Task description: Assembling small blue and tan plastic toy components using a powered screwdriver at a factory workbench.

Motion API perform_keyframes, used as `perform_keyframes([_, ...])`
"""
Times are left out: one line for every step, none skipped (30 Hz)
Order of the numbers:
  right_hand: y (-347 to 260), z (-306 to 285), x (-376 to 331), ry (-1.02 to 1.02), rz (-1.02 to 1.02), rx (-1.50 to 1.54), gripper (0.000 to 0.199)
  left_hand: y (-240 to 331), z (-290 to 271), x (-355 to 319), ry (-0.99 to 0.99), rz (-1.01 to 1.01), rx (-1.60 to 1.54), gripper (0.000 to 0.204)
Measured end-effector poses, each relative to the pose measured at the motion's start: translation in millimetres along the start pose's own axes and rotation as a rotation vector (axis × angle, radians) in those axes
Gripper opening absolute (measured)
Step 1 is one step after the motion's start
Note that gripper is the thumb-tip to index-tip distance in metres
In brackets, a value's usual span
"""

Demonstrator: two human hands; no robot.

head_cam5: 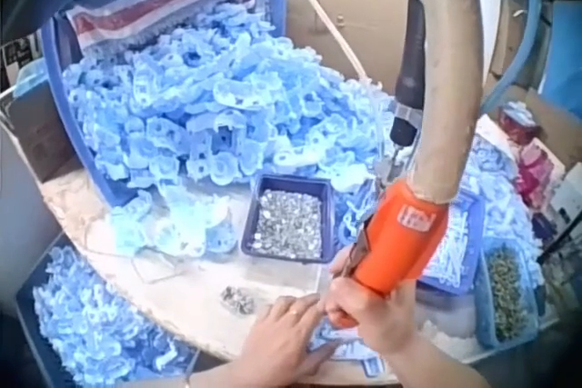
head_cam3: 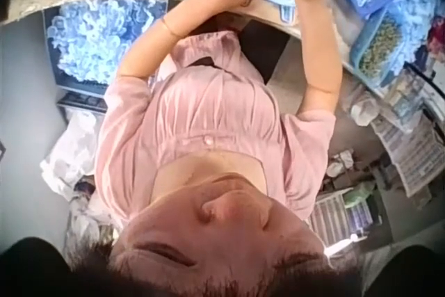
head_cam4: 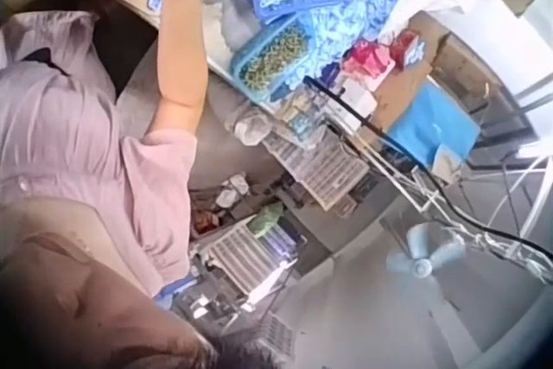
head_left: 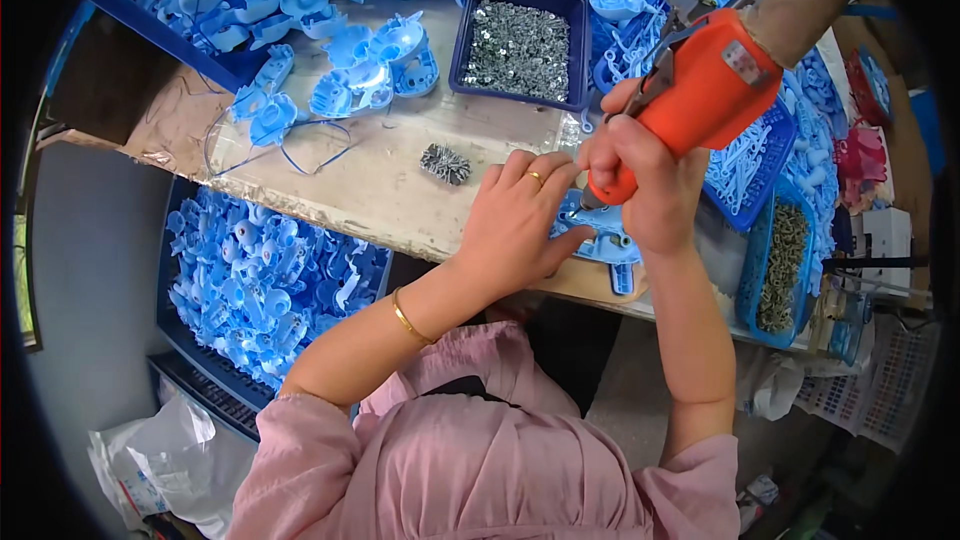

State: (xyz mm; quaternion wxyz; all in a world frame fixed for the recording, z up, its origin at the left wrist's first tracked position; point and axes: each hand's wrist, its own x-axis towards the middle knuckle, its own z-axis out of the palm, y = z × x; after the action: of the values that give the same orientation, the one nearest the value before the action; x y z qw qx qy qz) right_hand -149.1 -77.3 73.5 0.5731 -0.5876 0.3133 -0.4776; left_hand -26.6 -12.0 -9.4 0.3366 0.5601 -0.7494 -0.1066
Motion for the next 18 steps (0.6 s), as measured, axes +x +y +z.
perform_keyframes([2, 0, 0, 0.002, -0.011, 0.010, 0.025, 0, 1, 0, 0.031, 0.006, -0.005, 0.062])
perform_keyframes([4, 0, 0, 0.001, -0.007, 0.010, 0.025, 0, 2, 0, 0.063, 0.011, -0.010, 0.056])
perform_keyframes([5, 0, 1, 0.005, -0.043, -0.017, 0.022, 0, 3, 0, 0.062, 0.008, -0.011, 0.056])
perform_keyframes([7, 0, 0, 0.011, -0.079, -0.044, 0.020, 0, 4, -1, 0.056, 0.004, -0.005, 0.058])
perform_keyframes([8, 0, -1, 0.012, -0.077, -0.045, 0.020, 0, 5, -1, 0.050, 0.002, 0.001, 0.060])
perform_keyframes([9, 0, -2, 0.008, -0.083, -0.040, 0.016, 0, 6, 0, 0.048, 0.001, -0.001, 0.060])
perform_keyframes([10, 0, -3, 0.005, -0.090, -0.036, 0.012, 1, 7, 0, 0.057, -0.007, 0.003, 0.057])
perform_keyframes([12, 1, -5, 0.005, -0.086, -0.035, 0.012, 1, 7, 0, 0.066, -0.018, 0.009, 0.055])
perform_keyframes([14, 1, -7, -0.012, -0.106, -0.077, 0.010, 2, 9, -1, 0.064, -0.020, 0.008, 0.055])
perform_keyframes([15, 1, -8, -0.029, -0.125, -0.119, 0.010, 2, 11, -1, 0.070, -0.035, 0.029, 0.055])
perform_keyframes([17, 1, -10, -0.025, -0.125, -0.122, 0.010, 3, 12, -1, 0.077, -0.044, 0.046, 0.055])
perform_keyframes([19, 2, -10, 0.035, -0.153, -0.119, 0.010, 4, 13, 0, 0.075, -0.040, 0.043, 0.055])
perform_keyframes([21, 3, -11, 0.095, -0.181, -0.116, 0.010, 5, 13, 0, 0.080, -0.044, 0.034, 0.056])
perform_keyframes([23, 3, -10, 0.097, -0.185, -0.117, 0.010, 5, 13, 0, 0.086, -0.046, 0.027, 0.056])
perform_keyframes([24, 4, -10, 0.133, -0.194, -0.120, 0.008, 6, 14, 0, 0.087, -0.040, 0.026, 0.056])
perform_keyframes([24, 3, -9, 0.169, -0.203, -0.124, 0.007, 7, 14, 0, 0.077, -0.045, 0.034, 0.057])
perform_keyframes([20, 2, -8, 0.170, -0.210, -0.123, 0.007, 8, 14, 0, 0.070, -0.050, 0.046, 0.057])
perform_keyframes([14, 1, -6, 0.095, -0.155, -0.085, 0.009, 8, 14, 0, 0.073, -0.044, 0.047, 0.057])
